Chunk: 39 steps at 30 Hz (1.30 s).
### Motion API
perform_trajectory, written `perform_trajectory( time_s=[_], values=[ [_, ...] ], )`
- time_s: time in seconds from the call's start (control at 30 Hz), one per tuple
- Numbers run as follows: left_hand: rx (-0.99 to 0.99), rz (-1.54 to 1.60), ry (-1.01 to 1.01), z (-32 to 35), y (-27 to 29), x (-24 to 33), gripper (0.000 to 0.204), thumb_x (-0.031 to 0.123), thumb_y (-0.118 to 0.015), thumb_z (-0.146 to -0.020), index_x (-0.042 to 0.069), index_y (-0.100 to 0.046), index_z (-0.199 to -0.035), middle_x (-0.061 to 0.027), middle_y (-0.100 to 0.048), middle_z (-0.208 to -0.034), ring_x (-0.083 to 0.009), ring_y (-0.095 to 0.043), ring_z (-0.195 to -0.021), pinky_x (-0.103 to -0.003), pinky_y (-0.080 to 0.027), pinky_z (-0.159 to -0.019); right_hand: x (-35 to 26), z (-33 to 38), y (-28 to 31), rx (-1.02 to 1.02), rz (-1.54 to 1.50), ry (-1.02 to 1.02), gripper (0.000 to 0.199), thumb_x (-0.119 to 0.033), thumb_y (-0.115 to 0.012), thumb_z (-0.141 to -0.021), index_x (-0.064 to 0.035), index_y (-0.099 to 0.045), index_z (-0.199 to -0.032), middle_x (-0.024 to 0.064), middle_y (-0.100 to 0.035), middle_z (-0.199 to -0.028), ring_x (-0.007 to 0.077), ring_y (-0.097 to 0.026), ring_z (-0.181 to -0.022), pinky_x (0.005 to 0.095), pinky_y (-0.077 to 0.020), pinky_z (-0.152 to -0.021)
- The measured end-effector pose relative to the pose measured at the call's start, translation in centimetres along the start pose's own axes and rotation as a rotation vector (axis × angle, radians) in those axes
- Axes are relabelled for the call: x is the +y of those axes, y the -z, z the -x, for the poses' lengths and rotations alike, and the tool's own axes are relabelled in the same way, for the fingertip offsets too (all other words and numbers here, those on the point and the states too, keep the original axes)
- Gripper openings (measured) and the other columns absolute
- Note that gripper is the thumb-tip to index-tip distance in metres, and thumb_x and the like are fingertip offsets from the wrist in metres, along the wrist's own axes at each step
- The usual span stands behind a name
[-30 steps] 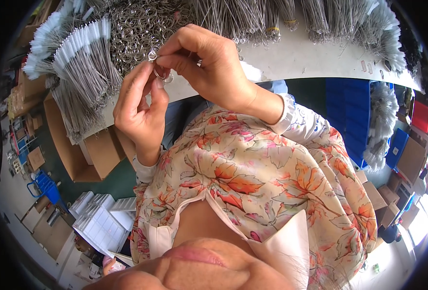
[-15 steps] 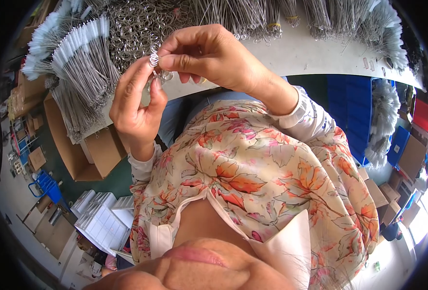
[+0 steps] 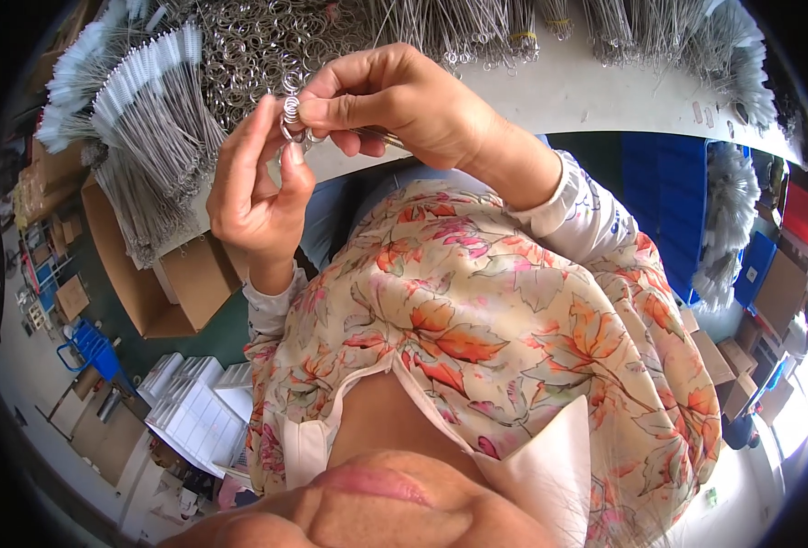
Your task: Attaching white-tipped rods to metal rings and placing the finished items into a cardboard box.
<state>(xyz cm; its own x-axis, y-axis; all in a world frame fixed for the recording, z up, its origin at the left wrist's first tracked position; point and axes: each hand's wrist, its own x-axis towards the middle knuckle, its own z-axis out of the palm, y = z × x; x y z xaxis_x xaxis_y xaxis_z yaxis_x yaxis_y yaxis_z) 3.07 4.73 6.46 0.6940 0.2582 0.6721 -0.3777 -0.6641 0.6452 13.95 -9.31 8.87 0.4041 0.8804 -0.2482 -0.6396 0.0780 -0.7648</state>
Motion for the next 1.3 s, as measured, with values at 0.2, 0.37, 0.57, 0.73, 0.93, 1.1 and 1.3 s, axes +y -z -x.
perform_trajectory(
  time_s=[0.2, 0.37, 0.57, 0.73, 0.93, 1.1, 1.3],
  values=[
    [0.038, -0.034, -0.041, -0.7, 0.1, 0.0, 0.033, -0.002, -0.064, -0.073, -0.006, -0.061, -0.106, -0.0154, -0.066, -0.092, -0.0220, -0.067, -0.079, -0.027, -0.056, -0.067, -0.5, 0.0, -0.2, -0.012, 0.131, 0.020, 0.014, -0.019, -0.066, -0.084, -0.0048, -0.067, -0.085, -0.0029, -0.057, -0.061, 0.0033, -0.050, -0.052, 0.0182, -0.0358, -0.045],
    [0.034, -0.043, -0.118, -0.9, 0.6, -0.5, 0.030, -0.002, -0.065, -0.072, -0.003, -0.064, -0.102, -0.0139, -0.067, -0.092, -0.0216, -0.067, -0.078, -0.027, -0.055, -0.067, -1.2, -0.5, 0.0, -0.066, 0.347, 0.056, 0.014, -0.018, -0.067, -0.083, -0.0039, -0.067, -0.085, 0.0001, -0.061, -0.065, 0.0041, -0.053, -0.051, 0.0162, -0.0376, -0.045],
    [-0.080, 0.102, -0.015, -1.3, 1.3, 0.0, 0.033, -0.005, -0.065, -0.070, 0.000, -0.065, -0.103, -0.0122, -0.067, -0.092, -0.0208, -0.067, -0.077, -0.027, -0.055, -0.067, -3.1, -1.0, 0.6, -0.198, 0.360, -0.202, 0.015, -0.012, -0.062, -0.086, 0.0014, -0.063, -0.092, 0.0027, -0.063, -0.068, 0.0066, -0.057, -0.055, 0.0176, -0.0424, -0.047],
    [-0.045, -0.018, -0.144, -1.2, 0.7, 0.2, 0.033, -0.006, -0.065, -0.070, -0.002, -0.065, -0.102, -0.0139, -0.067, -0.091, -0.0207, -0.067, -0.078, -0.027, -0.055, -0.067, -0.5, -0.9, 1.6, -0.229, 0.128, -0.187, 0.015, -0.017, -0.067, -0.082, -0.0034, -0.066, -0.089, 0.0021, -0.063, -0.072, 0.0060, -0.057, -0.053, 0.0153, -0.0404, -0.042],
    [-0.082, 0.260, 0.234, -0.9, 1.2, 0.5, 0.031, -0.010, -0.062, -0.072, -0.007, -0.061, -0.103, -0.0164, -0.064, -0.099, -0.0210, -0.065, -0.086, -0.027, -0.056, -0.074, -0.4, 0.2, 0.4, -0.068, 0.369, 0.043, 0.015, -0.018, -0.065, -0.084, -0.0041, -0.065, -0.089, -0.0017, -0.060, -0.069, 0.0032, -0.053, -0.056, 0.0165, -0.0385, -0.048],
    [-0.035, 0.269, 0.193, -0.9, 1.0, 0.2, 0.032, -0.009, -0.063, -0.071, -0.007, -0.062, -0.103, -0.0168, -0.064, -0.100, -0.0214, -0.065, -0.087, -0.026, -0.056, -0.073, 0.5, 0.1, 0.0, 0.006, 0.397, 0.199, 0.017, -0.020, -0.064, -0.085, -0.0040, -0.064, -0.092, -0.0019, -0.059, -0.069, 0.0030, -0.053, -0.058, 0.0170, -0.0394, -0.048],
    [-0.047, 0.123, 0.071, -0.8, 1.1, -0.1, 0.030, -0.007, -0.064, -0.070, -0.004, -0.064, -0.100, -0.0155, -0.066, -0.096, -0.0198, -0.066, -0.082, -0.026, -0.055, -0.071, -0.3, 0.5, -0.3, -0.016, 0.421, 0.134, 0.014, -0.016, -0.061, -0.087, -0.0036, -0.064, -0.092, -0.0019, -0.059, -0.074, 0.0032, -0.054, -0.061, 0.0176, -0.0406, -0.050]
  ],
)
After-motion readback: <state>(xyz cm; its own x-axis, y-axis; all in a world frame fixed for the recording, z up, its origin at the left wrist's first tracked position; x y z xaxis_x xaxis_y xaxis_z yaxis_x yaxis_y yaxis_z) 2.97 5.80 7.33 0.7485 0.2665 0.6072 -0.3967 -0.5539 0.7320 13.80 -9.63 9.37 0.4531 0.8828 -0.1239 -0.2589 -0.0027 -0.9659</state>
